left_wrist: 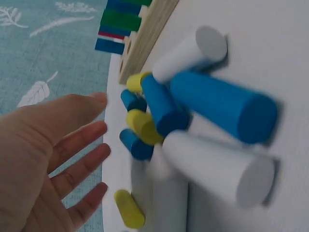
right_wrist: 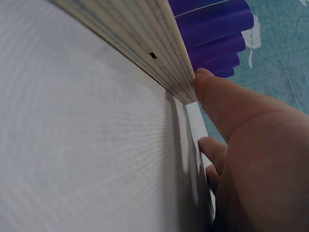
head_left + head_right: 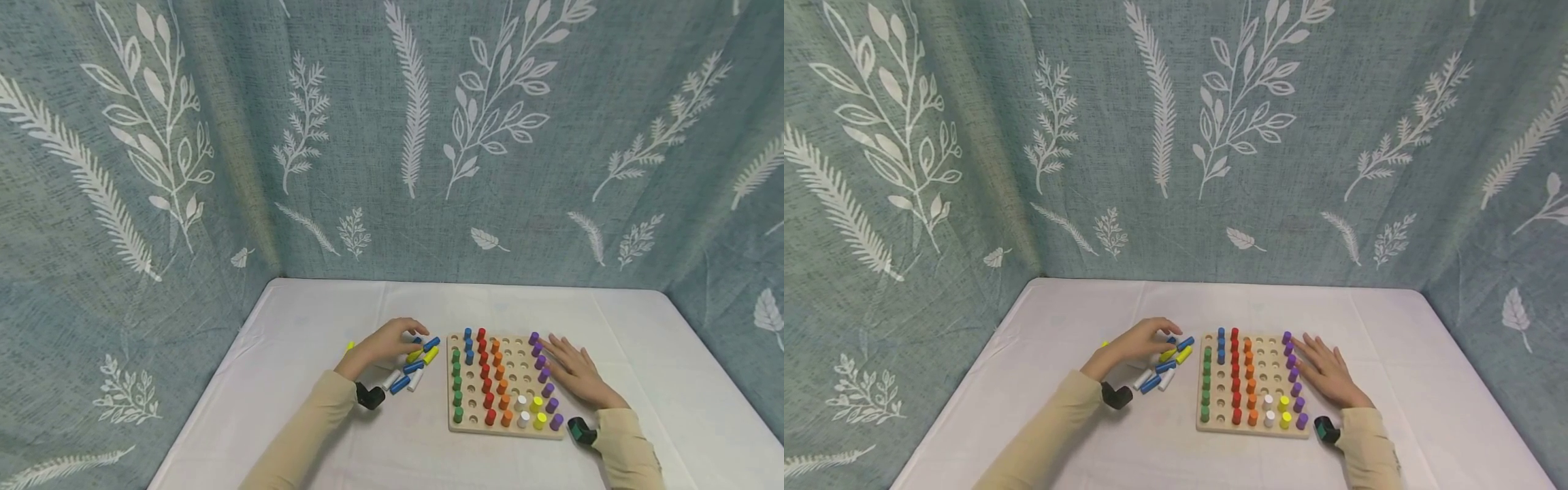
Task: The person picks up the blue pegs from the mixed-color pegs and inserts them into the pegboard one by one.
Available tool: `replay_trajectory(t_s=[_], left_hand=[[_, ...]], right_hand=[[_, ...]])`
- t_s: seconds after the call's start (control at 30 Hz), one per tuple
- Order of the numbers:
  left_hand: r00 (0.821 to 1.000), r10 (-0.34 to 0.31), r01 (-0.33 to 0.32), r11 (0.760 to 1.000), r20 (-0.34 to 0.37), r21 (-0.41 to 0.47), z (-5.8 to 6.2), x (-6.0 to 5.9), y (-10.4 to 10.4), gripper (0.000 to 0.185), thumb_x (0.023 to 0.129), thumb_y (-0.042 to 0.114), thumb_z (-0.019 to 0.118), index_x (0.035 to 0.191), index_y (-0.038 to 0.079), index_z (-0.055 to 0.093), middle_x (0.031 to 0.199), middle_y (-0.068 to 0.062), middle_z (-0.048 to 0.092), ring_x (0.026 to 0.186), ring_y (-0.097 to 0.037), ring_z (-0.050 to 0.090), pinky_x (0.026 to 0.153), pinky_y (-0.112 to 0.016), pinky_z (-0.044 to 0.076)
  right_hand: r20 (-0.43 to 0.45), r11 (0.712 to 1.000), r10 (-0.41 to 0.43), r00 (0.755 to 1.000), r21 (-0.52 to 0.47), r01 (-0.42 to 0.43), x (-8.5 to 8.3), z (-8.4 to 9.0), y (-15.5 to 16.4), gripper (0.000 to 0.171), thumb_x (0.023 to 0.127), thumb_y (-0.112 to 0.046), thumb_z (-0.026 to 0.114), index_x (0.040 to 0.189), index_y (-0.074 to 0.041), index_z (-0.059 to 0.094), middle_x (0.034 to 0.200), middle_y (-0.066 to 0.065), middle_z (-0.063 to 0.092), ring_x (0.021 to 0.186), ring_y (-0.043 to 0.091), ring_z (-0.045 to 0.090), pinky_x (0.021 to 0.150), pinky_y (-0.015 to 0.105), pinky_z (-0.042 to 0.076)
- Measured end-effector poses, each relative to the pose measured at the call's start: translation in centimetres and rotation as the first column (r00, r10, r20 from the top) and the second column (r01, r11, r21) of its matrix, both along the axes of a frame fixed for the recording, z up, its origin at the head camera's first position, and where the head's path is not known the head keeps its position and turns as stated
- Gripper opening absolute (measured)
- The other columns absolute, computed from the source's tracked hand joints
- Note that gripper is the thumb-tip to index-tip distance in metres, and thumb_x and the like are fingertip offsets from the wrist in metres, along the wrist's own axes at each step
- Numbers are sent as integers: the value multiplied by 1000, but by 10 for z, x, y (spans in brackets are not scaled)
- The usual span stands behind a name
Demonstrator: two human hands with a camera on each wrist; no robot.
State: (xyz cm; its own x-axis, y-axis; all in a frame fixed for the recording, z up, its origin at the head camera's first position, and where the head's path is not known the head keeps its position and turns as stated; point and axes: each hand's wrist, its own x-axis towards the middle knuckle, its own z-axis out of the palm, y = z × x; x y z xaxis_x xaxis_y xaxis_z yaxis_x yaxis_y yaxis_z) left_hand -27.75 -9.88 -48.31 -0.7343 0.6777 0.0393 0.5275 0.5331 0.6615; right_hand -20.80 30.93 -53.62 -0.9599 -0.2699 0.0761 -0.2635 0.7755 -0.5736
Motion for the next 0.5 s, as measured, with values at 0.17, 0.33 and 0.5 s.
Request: replay_trajectory(t_s=[0.17, 0.33, 0.5], left_hand=[[1000, -14, 13, 997, -5, -77, 4, 0, -5, 33, 88, 14, 63, 120, 6, 60, 122, -9, 59, 115, -28, 52, 98, -42, 42], [999, -33, 31, 990, -10, -134, 8, -1, -8, 37, 87, 14, 64, 123, 8, 59, 127, -9, 56, 122, -29, 47, 104, -45, 36], [996, -89, 84, 977, -18, -194, 8, -5, -7, 44, 85, 12, 66, 128, 10, 56, 131, -7, 54, 125, -28, 43, 106, -46, 34]], right_hand=[[-7, 1000, 4, 1000, 3, -4, -1, 0, 0, 52, 97, -33, 45, 142, -10, 35, 149, 26, 21, 135, 50, 11, 107, 64, -4], [-11, 1000, 10, 1000, 0, -10, 0, 0, 1, 52, 97, -32, 45, 142, -9, 36, 148, 26, 21, 135, 50, 11, 107, 64, -4], [-4, 1000, 5, 1000, 0, -5, -1, 0, 2, 52, 97, -33, 44, 142, -9, 35, 149, 26, 20, 136, 49, 10, 107, 63, -5]])
